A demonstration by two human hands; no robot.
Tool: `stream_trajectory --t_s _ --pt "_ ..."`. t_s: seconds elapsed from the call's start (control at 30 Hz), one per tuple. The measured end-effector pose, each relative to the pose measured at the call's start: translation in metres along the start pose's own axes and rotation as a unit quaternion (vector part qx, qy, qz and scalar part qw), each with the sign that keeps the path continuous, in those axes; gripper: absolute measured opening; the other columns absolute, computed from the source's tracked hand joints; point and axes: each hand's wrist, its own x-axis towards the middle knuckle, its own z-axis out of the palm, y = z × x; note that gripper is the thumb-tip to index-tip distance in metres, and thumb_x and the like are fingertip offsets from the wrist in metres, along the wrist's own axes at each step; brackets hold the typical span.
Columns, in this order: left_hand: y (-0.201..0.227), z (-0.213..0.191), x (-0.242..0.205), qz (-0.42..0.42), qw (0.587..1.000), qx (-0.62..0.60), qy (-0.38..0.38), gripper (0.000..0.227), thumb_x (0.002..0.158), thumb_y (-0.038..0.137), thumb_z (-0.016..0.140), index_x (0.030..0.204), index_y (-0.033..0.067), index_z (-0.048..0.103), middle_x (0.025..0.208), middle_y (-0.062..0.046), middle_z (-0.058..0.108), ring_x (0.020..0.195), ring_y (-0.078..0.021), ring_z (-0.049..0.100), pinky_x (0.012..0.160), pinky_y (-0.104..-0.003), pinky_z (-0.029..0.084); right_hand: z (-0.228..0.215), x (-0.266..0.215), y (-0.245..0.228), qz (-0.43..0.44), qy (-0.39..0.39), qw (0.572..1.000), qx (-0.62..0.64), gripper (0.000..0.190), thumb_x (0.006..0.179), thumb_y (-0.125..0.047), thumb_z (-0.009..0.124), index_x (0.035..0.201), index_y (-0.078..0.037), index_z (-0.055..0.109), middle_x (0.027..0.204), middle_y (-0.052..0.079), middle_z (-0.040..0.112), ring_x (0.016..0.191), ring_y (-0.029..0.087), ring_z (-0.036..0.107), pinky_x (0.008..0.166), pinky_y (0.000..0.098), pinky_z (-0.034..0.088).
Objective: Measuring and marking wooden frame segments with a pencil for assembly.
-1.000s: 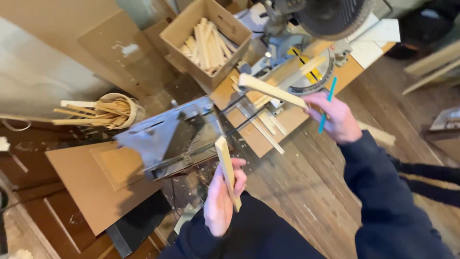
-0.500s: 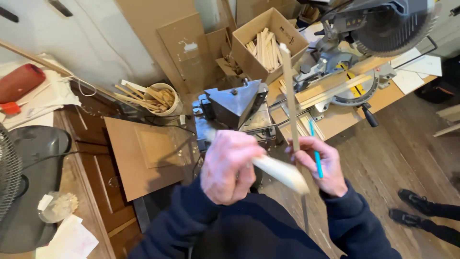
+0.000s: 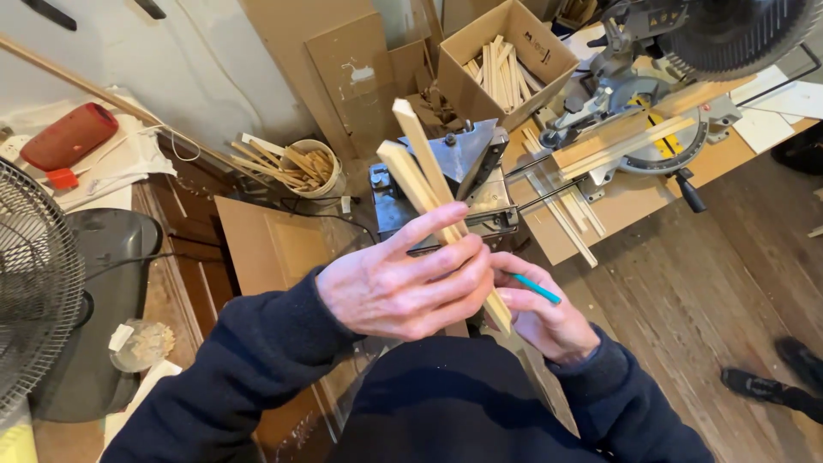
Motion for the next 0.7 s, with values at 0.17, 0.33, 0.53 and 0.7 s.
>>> stream_trajectory --t_s 0.17,0.33,0.53,0.7 --pt "-0.002 -0.013 -0.003 0.029 0.999 0.029 -0.028 0.025 0.095 0.019 0.066 0.117 0.0063 0.07 0.117 -0.006 0.065 0.121 -0.0209 0.061 0.126 -0.051 0.037 0.017 0.003 -0.004 0.024 -0.004 1.0 0.001 0.054 0.091 -0.005 0.066 0.143 -0.002 0.052 0.13 0.014 0.064 0.12 0.022 0.063 0.1 0.0358 0.05" --pt "-0.004 -0.018 -0.006 0.048 0.996 0.057 -0.057 0.025 0.09 0.02 0.065 0.112 0.008 0.07 0.115 -0.004 0.064 0.12 -0.0199 0.062 0.124 -0.05 0.037 0.01 0.008 0.006 0.058 0.004 0.995 0.078 0.054 0.096 -0.003 0.065 0.149 0.001 0.055 0.133 0.016 0.065 0.099 0.027 0.059 0.085 0.0421 0.047" --pt "0.002 -0.013 -0.012 0.021 0.996 0.081 -0.035 0.026 0.098 0.021 0.066 0.12 0.0074 0.071 0.122 -0.006 0.064 0.124 -0.0207 0.061 0.123 -0.046 0.038 0.017 0.01 0.005 -0.008 -0.006 0.999 -0.035 0.045 0.094 -0.003 0.066 0.138 0.001 0.058 0.129 0.012 0.067 0.121 0.018 0.063 0.104 0.0327 0.048" --pt "0.003 -0.022 -0.005 -0.032 0.998 0.02 0.054 0.031 0.098 0.021 0.068 0.125 0.0067 0.065 0.133 -0.006 0.066 0.129 -0.0213 0.059 0.119 -0.045 0.037 0.001 0.007 0.014 -0.001 -0.039 0.999 0.004 0.045 0.098 -0.003 0.07 0.141 0.001 0.059 0.114 0.015 0.069 0.098 0.024 0.066 0.077 0.0403 0.055"
